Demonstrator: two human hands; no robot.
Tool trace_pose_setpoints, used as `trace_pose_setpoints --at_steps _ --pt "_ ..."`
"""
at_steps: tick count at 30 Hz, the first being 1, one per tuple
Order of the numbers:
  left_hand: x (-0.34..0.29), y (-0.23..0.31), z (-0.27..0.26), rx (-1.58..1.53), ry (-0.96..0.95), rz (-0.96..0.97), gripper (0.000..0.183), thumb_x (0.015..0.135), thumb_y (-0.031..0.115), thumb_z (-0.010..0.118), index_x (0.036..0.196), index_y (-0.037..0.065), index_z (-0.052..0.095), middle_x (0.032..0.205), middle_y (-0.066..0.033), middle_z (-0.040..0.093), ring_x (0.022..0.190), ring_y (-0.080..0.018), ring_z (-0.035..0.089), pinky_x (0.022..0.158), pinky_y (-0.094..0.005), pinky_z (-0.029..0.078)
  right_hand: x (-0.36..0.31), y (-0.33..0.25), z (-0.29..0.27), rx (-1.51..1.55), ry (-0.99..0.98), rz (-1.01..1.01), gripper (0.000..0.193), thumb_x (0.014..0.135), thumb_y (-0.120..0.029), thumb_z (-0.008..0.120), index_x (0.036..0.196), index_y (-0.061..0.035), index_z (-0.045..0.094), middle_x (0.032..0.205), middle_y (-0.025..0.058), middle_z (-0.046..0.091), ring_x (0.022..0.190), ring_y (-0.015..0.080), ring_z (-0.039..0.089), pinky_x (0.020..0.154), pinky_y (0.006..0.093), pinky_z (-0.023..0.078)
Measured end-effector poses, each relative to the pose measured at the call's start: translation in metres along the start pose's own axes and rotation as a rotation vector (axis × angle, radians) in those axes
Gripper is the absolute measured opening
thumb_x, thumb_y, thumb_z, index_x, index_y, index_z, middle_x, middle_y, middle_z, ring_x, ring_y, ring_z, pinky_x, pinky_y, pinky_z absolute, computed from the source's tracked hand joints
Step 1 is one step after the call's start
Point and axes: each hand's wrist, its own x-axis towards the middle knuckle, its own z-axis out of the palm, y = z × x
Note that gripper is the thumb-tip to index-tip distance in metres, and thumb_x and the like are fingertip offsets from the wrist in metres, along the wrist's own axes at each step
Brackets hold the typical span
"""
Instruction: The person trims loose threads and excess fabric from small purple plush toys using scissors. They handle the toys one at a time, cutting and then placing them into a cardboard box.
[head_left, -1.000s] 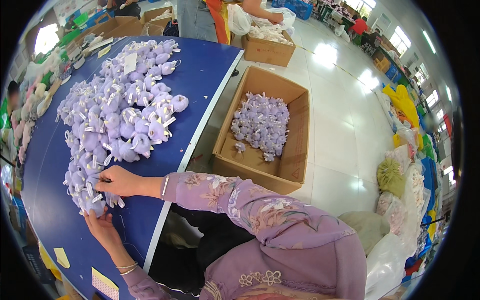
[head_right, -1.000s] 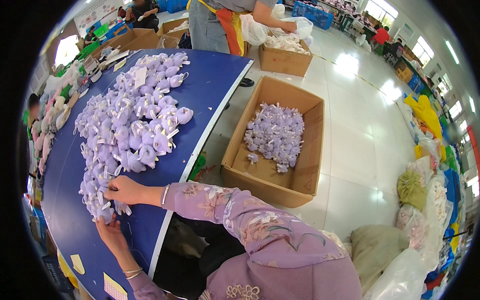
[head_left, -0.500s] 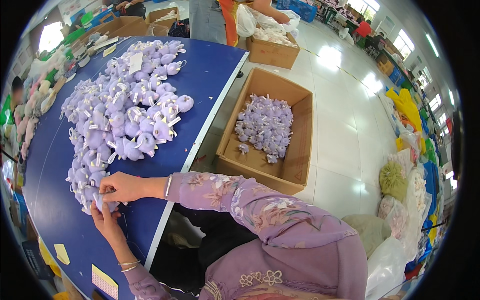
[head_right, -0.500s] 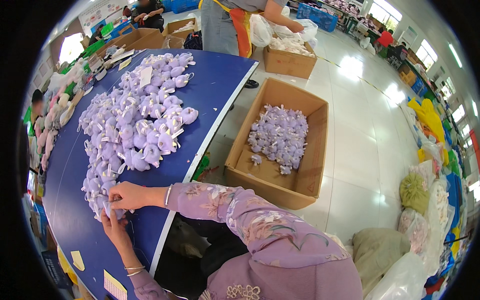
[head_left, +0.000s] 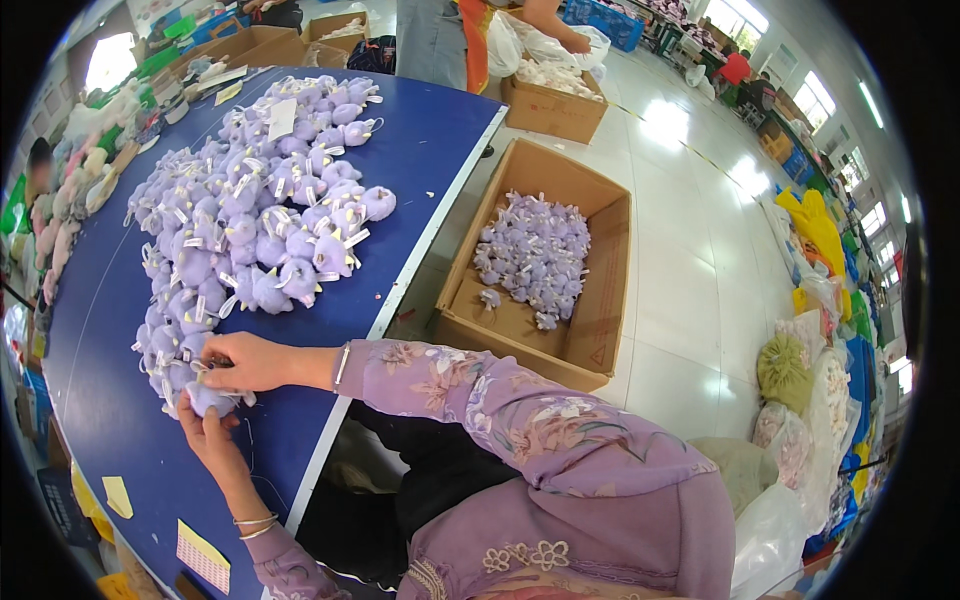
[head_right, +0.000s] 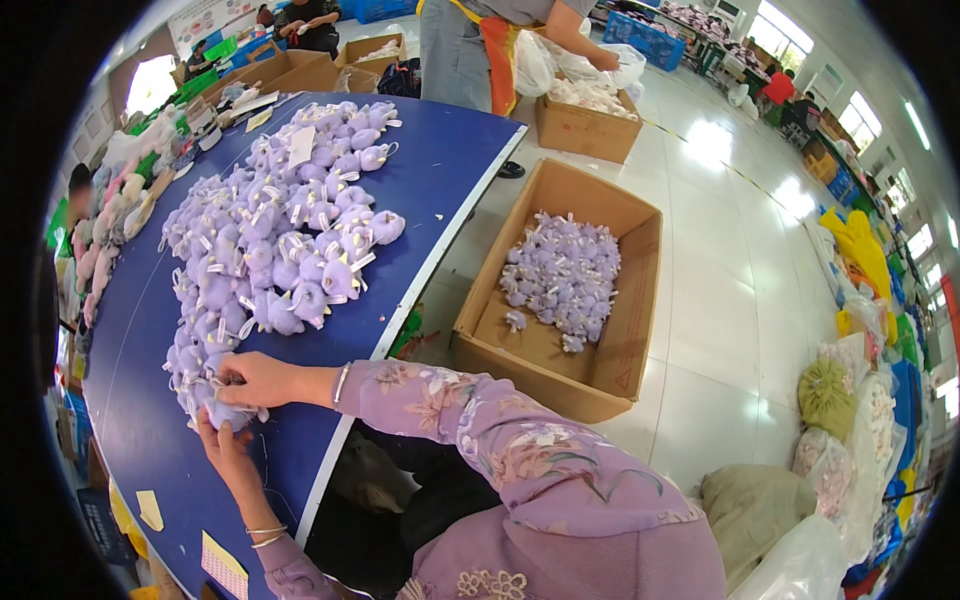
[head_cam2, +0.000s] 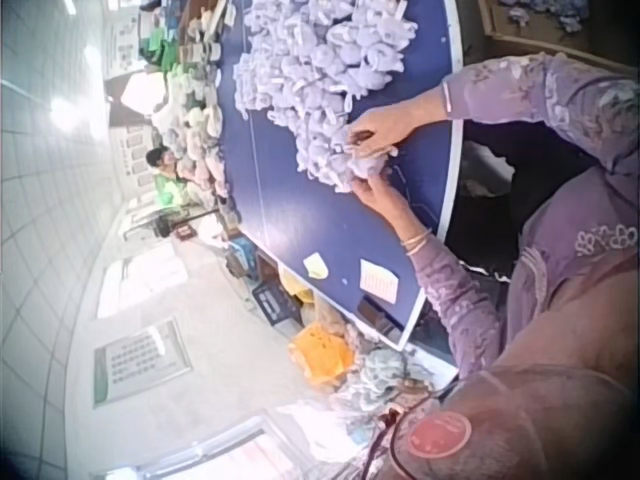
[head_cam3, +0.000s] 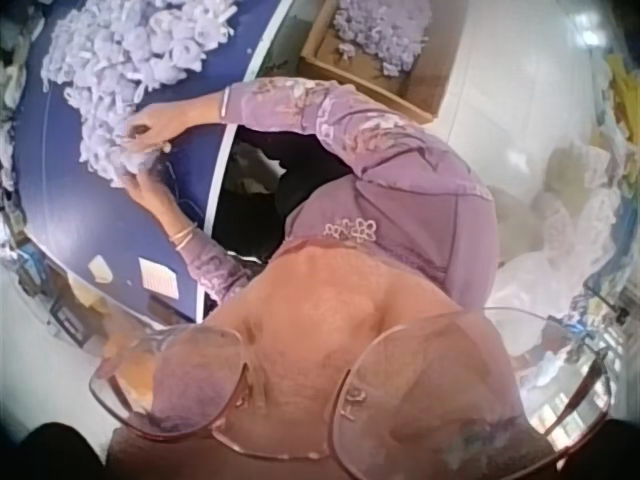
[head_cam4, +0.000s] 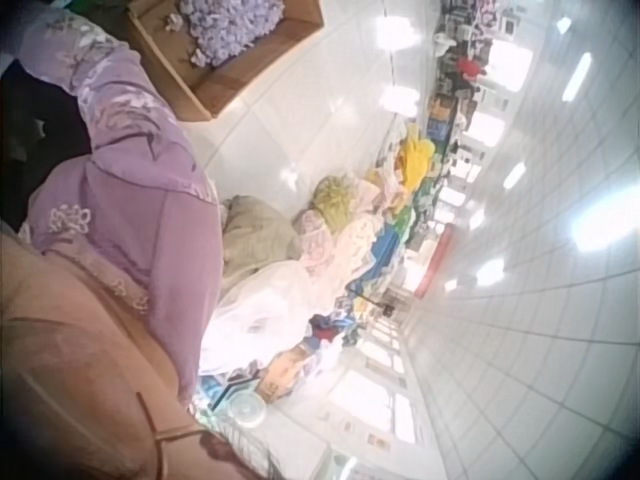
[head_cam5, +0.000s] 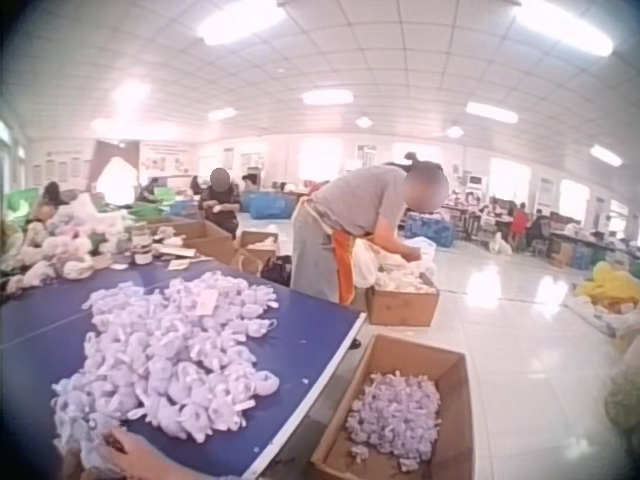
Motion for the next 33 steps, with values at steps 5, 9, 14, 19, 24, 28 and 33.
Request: trace_pose_setpoints --at_steps 5,9,14,19,24,28,33 --pt "0.006 -0.018 -0.018 -0.091 -0.125 -0.052 0.048 0.093 0.014 0.049 0.139 0.004 0.040 0.117 -0.0084 0.055 0.089 -0.0132 0.057 0.064 -0.0237 0.047 0.002 0.001 -0.002 -0.079 -0.083 0.008 0.030 0.082 -0.023 0.065 0.084 0.0066 0.061 0.076 0.0190 0.064 0.069 0.0247 0.061 0.065 0.0376 0.046" --pt "-0.005 0.008 0.012 0.025 -0.092 -0.049 0.047 0.091 0.013 0.050 0.137 0.004 0.042 0.110 -0.0075 0.056 0.082 -0.0120 0.057 0.063 -0.0232 0.047 0.000 -0.005 -0.003 -0.025 -0.039 0.091 0.031 0.082 -0.023 0.065 0.082 0.0076 0.060 0.075 0.0198 0.064 0.068 0.0247 0.062 0.064 0.0375 0.047" --pt "-0.003 0.002 0.006 0.149 -0.147 -0.068 0.040 0.088 0.008 0.053 0.127 0.001 0.048 0.091 -0.0037 0.056 0.067 -0.0084 0.052 0.055 -0.0207 0.043 -0.001 -0.008 -0.003 -0.115 -0.120 0.056 0.028 0.080 -0.020 0.067 0.082 0.0070 0.060 0.071 0.0166 0.064 0.065 0.0210 0.063 0.061 0.0353 0.048" --pt "-0.004 0.008 0.011 0.022 -0.100 -0.097 0.040 0.086 0.008 0.053 0.124 0.002 0.049 0.087 -0.0036 0.055 0.064 -0.0080 0.050 0.053 -0.0206 0.041 -0.001 -0.018 -0.006 0.082 -0.040 0.142 0.022 0.085 -0.017 0.066 0.084 0.0044 0.060 0.071 0.0070 0.062 0.060 0.0095 0.057 0.057 0.0277 0.047" --pt "-0.001 0.011 0.010 -0.006 -0.113 -0.127 0.042 0.084 0.008 0.054 0.125 0.003 0.048 0.085 -0.0033 0.054 0.060 -0.0068 0.048 0.048 -0.0201 0.038 0.003 -0.010 -0.005 0.155 0.072 0.107 0.024 0.080 -0.018 0.070 0.076 0.0043 0.061 0.064 0.0079 0.061 0.058 0.0110 0.057 0.054 0.0292 0.046" --pt "-0.002 0.010 0.004 0.023 -0.108 -0.164 0.042 0.083 0.009 0.055 0.125 0.005 0.048 0.083 -0.0028 0.053 0.059 -0.0061 0.047 0.046 -0.0193 0.035 0.006 -0.005 -0.008 0.154 0.178 0.072 0.025 0.082 -0.020 0.067 0.076 0.0028 0.060 0.066 0.0055 0.060 0.061 0.0093 0.055 0.056 0.0288 0.045" --pt "-0.001 0.004 -0.014 -0.102 -0.003 -0.101 0.045 0.083 0.012 0.055 0.127 0.008 0.047 0.089 -0.0034 0.054 0.062 -0.0065 0.049 0.047 -0.0187 0.034 0.016 -0.001 -0.029 0.145 0.272 0.128 0.029 0.088 -0.027 0.063 0.084 0.0023 0.062 0.071 0.0045 0.061 0.066 0.0099 0.054 0.059 0.0281 0.045"
